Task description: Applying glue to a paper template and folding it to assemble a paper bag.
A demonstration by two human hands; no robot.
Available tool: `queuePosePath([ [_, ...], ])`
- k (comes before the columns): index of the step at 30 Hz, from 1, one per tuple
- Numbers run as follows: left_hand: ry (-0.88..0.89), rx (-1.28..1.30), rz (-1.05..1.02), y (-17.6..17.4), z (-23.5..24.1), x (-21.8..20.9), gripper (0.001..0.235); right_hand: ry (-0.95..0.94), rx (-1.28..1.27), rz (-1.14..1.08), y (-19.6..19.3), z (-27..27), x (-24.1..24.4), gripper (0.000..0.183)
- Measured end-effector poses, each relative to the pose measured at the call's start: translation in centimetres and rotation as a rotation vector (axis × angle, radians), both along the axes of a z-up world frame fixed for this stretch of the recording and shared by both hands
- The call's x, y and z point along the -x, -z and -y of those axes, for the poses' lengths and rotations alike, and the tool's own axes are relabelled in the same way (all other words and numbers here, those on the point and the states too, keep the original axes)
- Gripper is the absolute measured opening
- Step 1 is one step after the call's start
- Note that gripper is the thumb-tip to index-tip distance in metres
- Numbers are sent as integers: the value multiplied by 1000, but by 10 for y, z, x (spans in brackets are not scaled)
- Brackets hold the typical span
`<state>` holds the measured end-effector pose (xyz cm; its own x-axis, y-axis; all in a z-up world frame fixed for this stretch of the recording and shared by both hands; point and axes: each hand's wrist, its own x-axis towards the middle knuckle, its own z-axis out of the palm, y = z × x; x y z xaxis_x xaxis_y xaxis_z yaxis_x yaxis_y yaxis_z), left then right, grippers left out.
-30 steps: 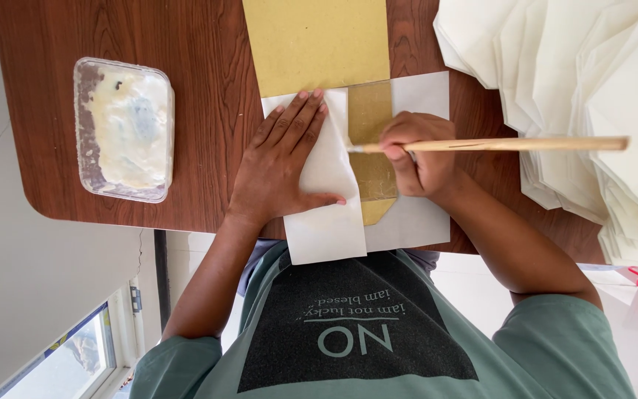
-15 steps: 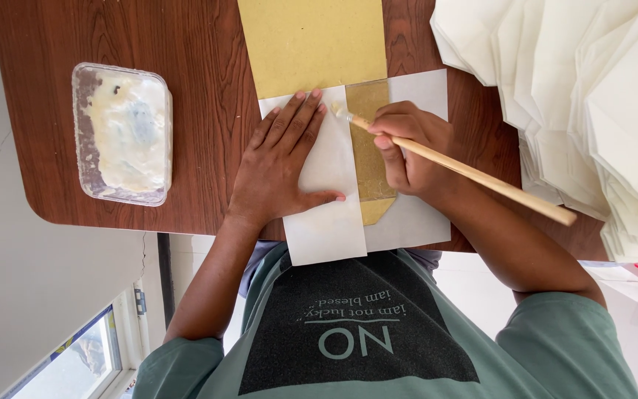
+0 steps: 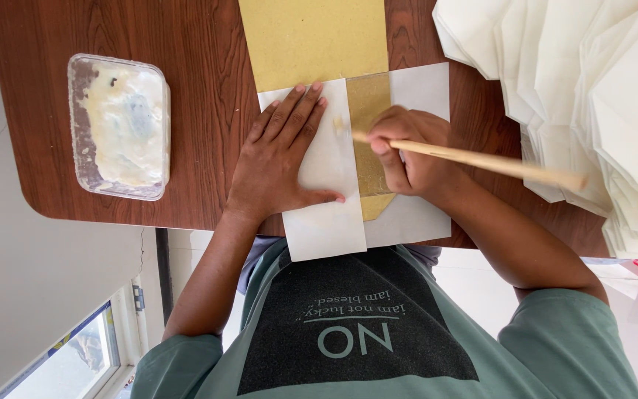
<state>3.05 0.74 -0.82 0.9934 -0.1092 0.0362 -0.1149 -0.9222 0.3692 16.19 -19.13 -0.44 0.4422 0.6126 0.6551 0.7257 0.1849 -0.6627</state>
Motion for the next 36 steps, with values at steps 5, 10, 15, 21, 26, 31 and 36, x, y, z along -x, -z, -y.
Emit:
queuePosePath([
  [5,2,4,14,0,-1,0,133,-102,93,-329,27,16,7,24],
  [10,7,-13,23,0,-1,0,133,28,87,-484,13,7,1,24],
  [15,18,-9,-5,1,-1,1,134,248,25,-268,22,1,-7,14],
  [21,18,-13,-7,0,-1,1,134,264,38,-2,17,1,-7,6],
  [26,15,-7,-6,-1,-1,1,134,131,-42,58,29,9,-4,13],
  [31,5,-1,12,-1,0,2,134,1,-1,194,15,14,10,22],
  [36,3,-15,32,0,0,2,136,-205,-116,-189,17,14,19,25],
])
